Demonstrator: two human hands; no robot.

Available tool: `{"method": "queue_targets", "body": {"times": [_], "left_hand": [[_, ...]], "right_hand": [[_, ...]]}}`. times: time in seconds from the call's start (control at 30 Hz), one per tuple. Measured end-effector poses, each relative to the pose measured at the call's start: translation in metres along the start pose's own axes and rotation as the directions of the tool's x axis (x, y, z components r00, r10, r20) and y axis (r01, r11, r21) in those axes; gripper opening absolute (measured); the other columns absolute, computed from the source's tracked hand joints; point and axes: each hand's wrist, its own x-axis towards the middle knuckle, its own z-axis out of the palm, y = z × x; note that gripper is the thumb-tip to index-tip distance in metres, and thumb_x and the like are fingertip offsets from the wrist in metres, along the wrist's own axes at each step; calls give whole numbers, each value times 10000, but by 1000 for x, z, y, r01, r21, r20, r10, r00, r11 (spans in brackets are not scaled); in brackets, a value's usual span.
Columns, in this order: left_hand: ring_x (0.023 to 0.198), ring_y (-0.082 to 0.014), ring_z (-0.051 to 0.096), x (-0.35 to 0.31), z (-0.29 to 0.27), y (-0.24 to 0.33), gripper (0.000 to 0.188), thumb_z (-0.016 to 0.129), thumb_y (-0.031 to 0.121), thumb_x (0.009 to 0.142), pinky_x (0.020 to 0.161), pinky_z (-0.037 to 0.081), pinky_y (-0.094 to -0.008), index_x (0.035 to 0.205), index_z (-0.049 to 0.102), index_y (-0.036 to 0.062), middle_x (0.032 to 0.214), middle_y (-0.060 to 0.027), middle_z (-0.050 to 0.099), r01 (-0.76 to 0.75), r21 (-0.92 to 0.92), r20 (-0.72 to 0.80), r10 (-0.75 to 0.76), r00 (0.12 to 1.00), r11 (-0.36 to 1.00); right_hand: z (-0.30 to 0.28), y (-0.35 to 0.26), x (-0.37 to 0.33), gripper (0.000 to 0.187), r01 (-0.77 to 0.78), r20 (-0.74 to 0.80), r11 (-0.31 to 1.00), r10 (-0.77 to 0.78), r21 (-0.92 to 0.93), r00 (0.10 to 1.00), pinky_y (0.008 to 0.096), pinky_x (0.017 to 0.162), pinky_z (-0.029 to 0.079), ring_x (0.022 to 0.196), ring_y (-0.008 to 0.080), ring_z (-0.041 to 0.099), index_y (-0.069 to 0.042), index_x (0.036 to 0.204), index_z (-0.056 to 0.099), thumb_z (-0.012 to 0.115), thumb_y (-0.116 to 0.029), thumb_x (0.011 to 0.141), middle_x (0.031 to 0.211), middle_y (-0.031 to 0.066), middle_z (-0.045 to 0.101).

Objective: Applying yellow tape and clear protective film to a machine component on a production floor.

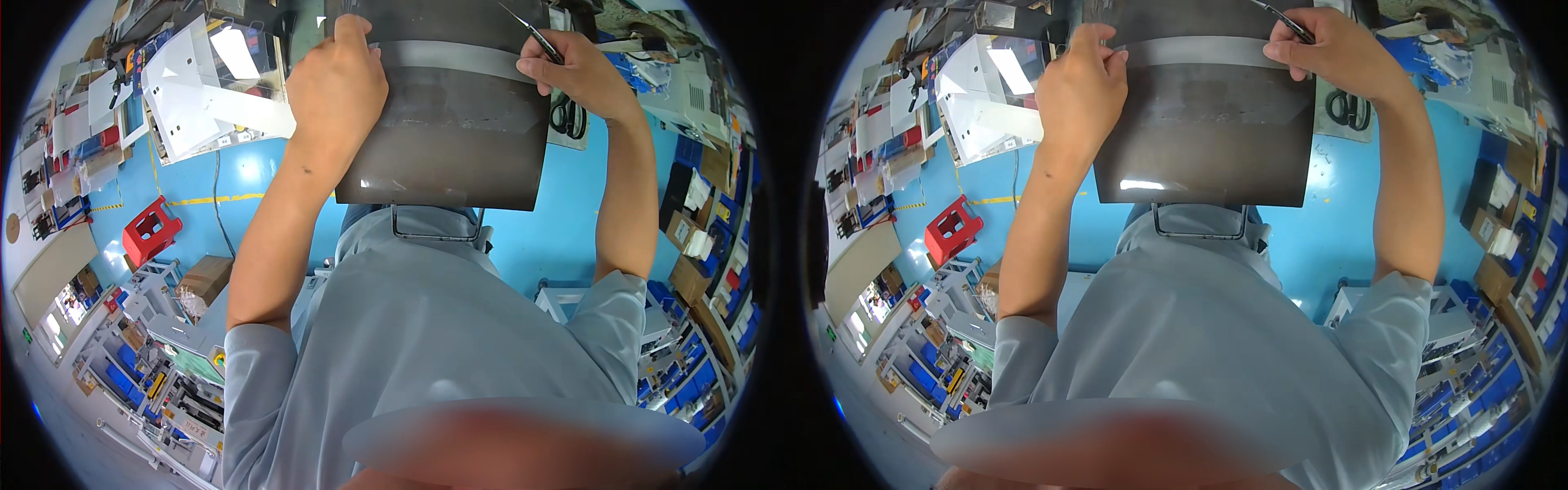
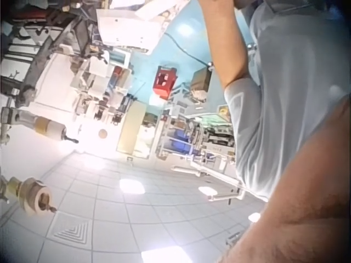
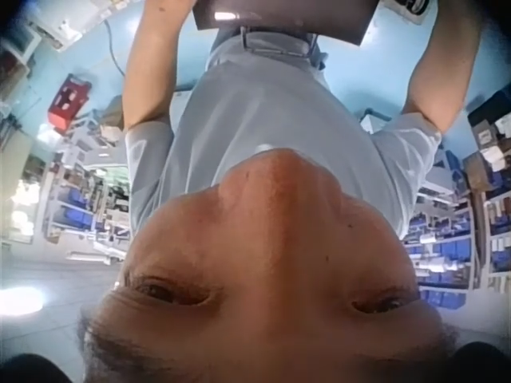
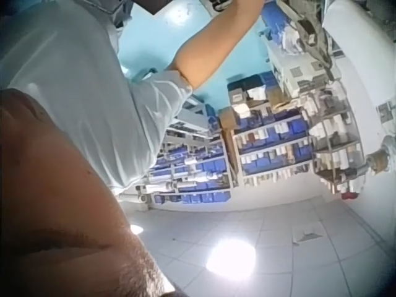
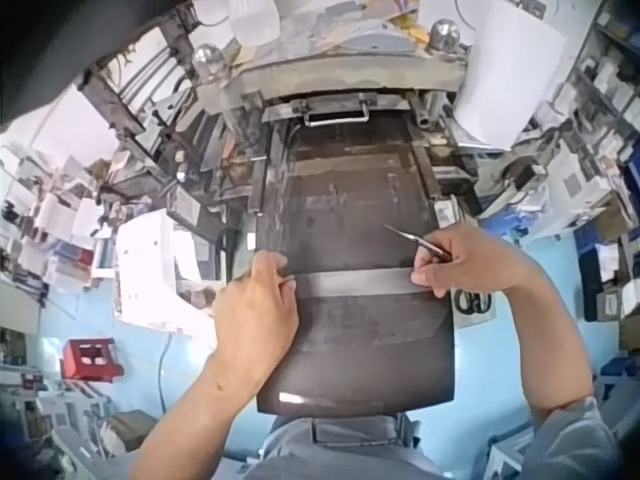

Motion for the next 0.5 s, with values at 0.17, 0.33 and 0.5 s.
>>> {"method": "queue_targets", "body": {"times": [0.17,0.33,0.5], "left_hand": [[656,-298,671,3,1,11,248,696,139,793,603,528,-390,1010,590,83,712,-47,689,-56,48,61,53,997,997],[654,-296,671,6,3,10,243,701,144,788,604,528,-390,990,581,84,707,-48,688,-103,130,86,92,992,986],[658,-294,672,9,4,14,239,701,150,789,609,528,-392,981,574,84,700,-45,685,-113,161,112,95,989,980]], "right_hand": [[9,12,-2,207,-22,-27,998,23,56,999,220,549,372,592,46,499,-61,857,597,654,-260,875,662,-40,504],[9,19,-1,202,13,-57,996,-8,86,998,221,553,381,594,49,488,-55,860,597,647,-250,879,672,-45,486],[7,21,-3,207,30,-65,994,-23,105,998,221,550,374,595,50,476,-55,859,596,645,-255,881,672,-46,476]]}}
